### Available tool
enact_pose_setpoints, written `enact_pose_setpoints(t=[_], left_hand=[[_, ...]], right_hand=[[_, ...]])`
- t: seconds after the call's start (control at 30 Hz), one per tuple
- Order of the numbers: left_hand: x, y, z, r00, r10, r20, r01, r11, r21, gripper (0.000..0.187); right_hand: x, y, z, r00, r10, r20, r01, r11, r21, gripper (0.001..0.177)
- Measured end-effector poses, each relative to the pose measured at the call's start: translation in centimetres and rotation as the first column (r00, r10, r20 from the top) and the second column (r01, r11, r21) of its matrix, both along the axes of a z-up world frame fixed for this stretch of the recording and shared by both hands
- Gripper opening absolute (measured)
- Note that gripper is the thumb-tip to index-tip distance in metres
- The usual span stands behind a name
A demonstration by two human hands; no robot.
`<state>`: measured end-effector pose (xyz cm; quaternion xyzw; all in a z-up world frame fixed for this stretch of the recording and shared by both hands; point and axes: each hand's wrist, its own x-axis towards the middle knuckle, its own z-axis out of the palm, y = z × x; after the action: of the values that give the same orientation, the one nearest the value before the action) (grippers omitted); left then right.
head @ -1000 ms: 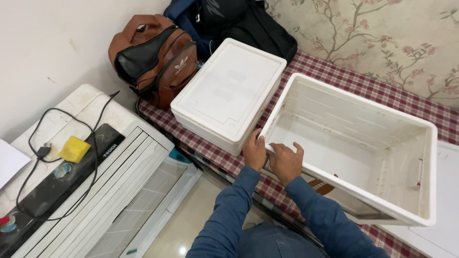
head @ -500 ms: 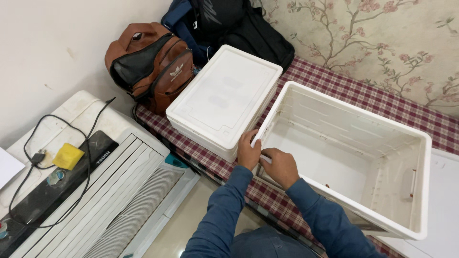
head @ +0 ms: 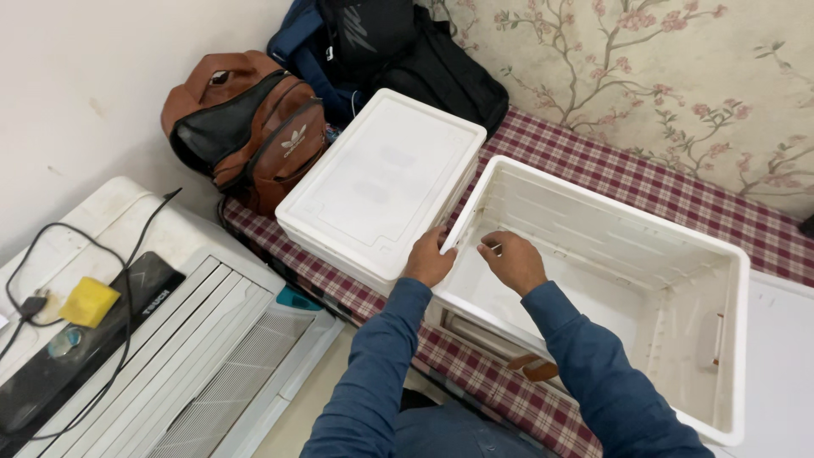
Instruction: The person assembles a white plastic cooler on a checkered tablecloth. They place the lid on the base, open it, attach the side handles, and then close the lid. The person repeats the process with a second cooler, demonstrating the assembly steps.
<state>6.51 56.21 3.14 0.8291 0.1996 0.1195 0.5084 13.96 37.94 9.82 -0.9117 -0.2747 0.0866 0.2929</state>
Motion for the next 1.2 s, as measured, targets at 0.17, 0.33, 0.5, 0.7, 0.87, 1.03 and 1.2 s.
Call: enact_pose_setpoints(t=[0.17, 0.33, 0.5, 0.7, 0.87, 1.03, 1.2], left_hand=[[2.7, 1.0, -0.1, 0.992, -0.110, -0.066, 0.115, 0.989, 0.095, 0.056], [6.8, 1.6, -0.2, 0.979, -0.200, -0.025, 0.202, 0.973, 0.116, 0.062], [10.8, 2.1, 0.2, 0.966, -0.242, -0.087, 0.253, 0.954, 0.162, 0.060], [14.5, 2.2, 0.2, 0.965, -0.255, 0.057, 0.242, 0.954, 0.175, 0.069], [17.3, 1.5, -0.8, 0.969, -0.226, 0.096, 0.221, 0.973, 0.067, 0.080], [18.4, 0.8, -0.4, 0.985, -0.158, 0.063, 0.157, 0.987, 0.017, 0.083], [17.4, 0.5, 1.0, 0.982, -0.136, 0.129, 0.136, 0.991, 0.006, 0.079]], right_hand=[[2.8, 0.5, -1.4, 0.992, -0.063, 0.113, 0.064, 0.998, -0.004, 0.027], [5.4, 1.7, -2.2, 0.945, -0.173, 0.276, 0.183, 0.983, -0.010, 0.028], [8.1, 3.1, -2.9, 0.901, -0.260, 0.348, 0.277, 0.961, 0.001, 0.033], [10.4, 4.2, -4.2, 0.779, -0.365, 0.510, 0.396, 0.917, 0.051, 0.040], [12.8, 4.3, -5.1, 0.714, -0.379, 0.589, 0.449, 0.893, 0.031, 0.054], [14.1, 4.1, -5.8, 0.702, -0.384, 0.600, 0.493, 0.870, -0.020, 0.048], [15.1, 4.1, -5.6, 0.687, -0.433, 0.583, 0.533, 0.846, 0.000, 0.028]])
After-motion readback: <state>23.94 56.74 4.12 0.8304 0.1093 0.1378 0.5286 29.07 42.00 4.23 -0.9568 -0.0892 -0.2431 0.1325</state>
